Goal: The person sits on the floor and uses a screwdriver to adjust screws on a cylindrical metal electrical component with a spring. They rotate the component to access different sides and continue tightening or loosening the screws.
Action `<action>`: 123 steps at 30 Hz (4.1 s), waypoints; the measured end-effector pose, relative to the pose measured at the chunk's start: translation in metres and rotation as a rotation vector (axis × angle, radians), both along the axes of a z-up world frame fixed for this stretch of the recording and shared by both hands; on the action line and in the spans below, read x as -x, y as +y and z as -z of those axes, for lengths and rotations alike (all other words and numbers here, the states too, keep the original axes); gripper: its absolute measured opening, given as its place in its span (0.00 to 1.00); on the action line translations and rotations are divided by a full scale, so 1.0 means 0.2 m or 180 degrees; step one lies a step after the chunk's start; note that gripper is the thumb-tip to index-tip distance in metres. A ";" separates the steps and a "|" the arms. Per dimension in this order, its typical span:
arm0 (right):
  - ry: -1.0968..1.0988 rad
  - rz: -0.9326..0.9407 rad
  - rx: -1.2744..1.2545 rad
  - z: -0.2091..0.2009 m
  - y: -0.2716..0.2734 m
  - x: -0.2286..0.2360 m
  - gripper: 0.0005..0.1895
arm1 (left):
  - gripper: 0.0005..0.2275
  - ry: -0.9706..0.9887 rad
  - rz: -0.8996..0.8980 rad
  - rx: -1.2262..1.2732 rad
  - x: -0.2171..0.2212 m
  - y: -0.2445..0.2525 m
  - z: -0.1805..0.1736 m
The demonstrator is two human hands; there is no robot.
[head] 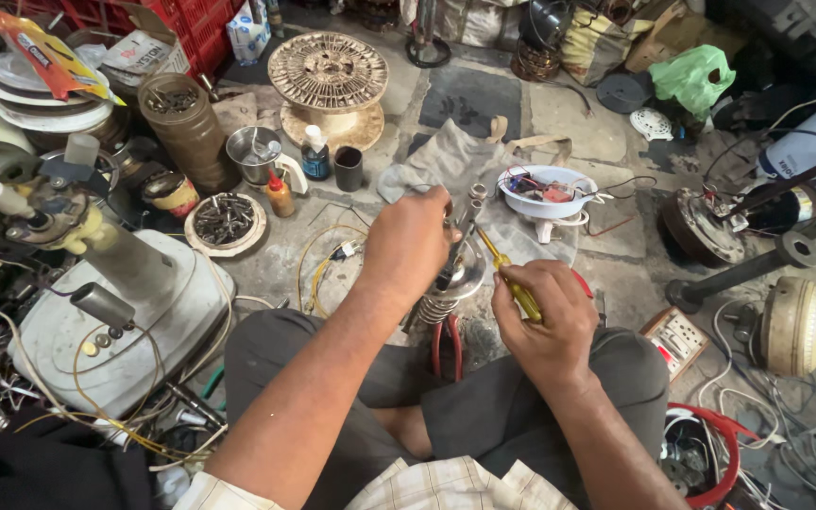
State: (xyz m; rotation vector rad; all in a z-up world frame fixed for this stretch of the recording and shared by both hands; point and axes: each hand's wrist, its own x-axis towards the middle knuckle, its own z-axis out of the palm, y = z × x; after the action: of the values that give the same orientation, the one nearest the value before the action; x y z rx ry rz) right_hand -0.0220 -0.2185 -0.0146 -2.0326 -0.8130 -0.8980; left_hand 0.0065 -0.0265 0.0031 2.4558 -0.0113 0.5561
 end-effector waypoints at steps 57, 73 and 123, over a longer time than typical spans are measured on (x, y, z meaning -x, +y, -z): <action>0.0317 -0.0061 0.0047 0.11 -0.06 0.26 0.13 | 0.06 -0.0904 0.0864 0.3507 0.07 -0.25 0.37; 0.3044 -0.1382 -0.3384 0.16 -0.41 -0.28 0.23 | 0.13 -0.0296 0.1309 0.4169 -0.07 -0.03 0.51; 0.2639 -0.0797 -0.3387 0.57 0.00 -0.05 0.14 | 0.16 -0.0765 0.0949 0.4043 -0.06 0.00 0.45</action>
State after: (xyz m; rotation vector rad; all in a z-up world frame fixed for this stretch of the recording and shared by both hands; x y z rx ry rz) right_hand -0.0117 -0.2191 -0.1282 -1.1127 -0.0437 -0.1688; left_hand 0.0188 -0.0268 -0.0872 1.1221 -0.0897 0.4885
